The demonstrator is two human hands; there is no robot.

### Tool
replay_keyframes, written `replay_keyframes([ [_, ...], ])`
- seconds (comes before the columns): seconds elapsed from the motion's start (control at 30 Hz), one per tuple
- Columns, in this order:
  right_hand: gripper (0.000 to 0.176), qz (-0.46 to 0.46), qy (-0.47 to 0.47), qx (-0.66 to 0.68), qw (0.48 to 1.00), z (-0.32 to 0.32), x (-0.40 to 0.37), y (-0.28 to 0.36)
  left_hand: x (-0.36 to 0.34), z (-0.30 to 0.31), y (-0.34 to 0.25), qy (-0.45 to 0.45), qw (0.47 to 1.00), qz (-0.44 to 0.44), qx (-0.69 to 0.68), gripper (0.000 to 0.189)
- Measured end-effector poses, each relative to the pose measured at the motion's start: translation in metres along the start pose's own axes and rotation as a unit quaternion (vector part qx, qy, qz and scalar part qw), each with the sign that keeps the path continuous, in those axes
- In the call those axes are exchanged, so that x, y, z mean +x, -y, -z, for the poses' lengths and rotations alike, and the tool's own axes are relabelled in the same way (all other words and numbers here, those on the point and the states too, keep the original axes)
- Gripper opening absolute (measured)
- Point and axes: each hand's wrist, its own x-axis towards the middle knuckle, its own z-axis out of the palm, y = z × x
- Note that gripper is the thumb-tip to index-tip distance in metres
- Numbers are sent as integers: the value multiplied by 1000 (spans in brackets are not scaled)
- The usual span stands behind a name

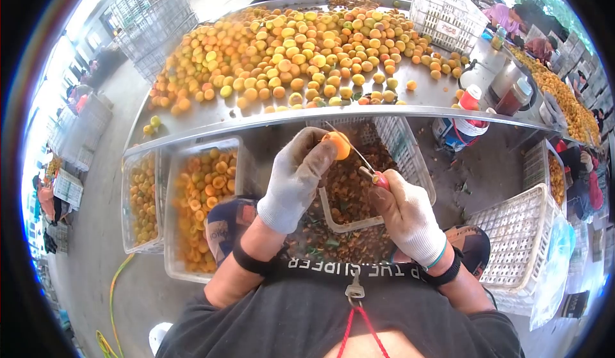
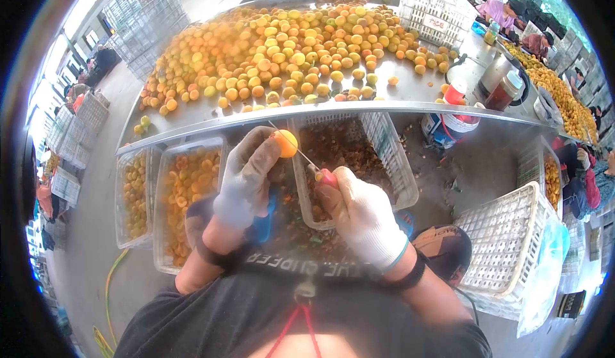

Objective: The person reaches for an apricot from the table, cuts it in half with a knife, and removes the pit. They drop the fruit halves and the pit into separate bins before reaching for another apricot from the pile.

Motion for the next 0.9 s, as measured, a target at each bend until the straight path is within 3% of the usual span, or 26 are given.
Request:
replay_keyframes([
  [0.07, 19, -12, 9, 13, 1000, 0, 1, 2, 0, 1, 1, 16, 999, 23, -19, 28],
  [0.2, 18, -7, 15, 34, 999, -4, 1, -5, 2, 6, 5, 44, 999, -6, -16, 32],
  [0.27, 18, -11, 16, 50, 999, -9, 0, -8, 0, 5, 2, 36, 997, 2, 74, 35],
  [0.47, 18, -31, 37, 77, 996, -12, 8, -7, 1, -4, 4, 22, 993, -40, 112, 36],
  [0.6, 16, -23, 50, 31, 998, -9, 6, -8, 1, -3, 0, 29, 999, -13, 40, 34],
  [0.67, 15, -22, 46, 47, 998, -5, 3, -6, 3, -1, 0, 42, 998, 43, 0, 35],
  [0.77, 15, -37, 54, 77, 995, -3, 1, -7, 10, -1, 15, 53, 998, -12, -22, 34],
  [0.9, 14, -46, 77, 103, 991, -2, 9, -5, 1, -9, -1, 49, 999, 18, 11, 34],
])
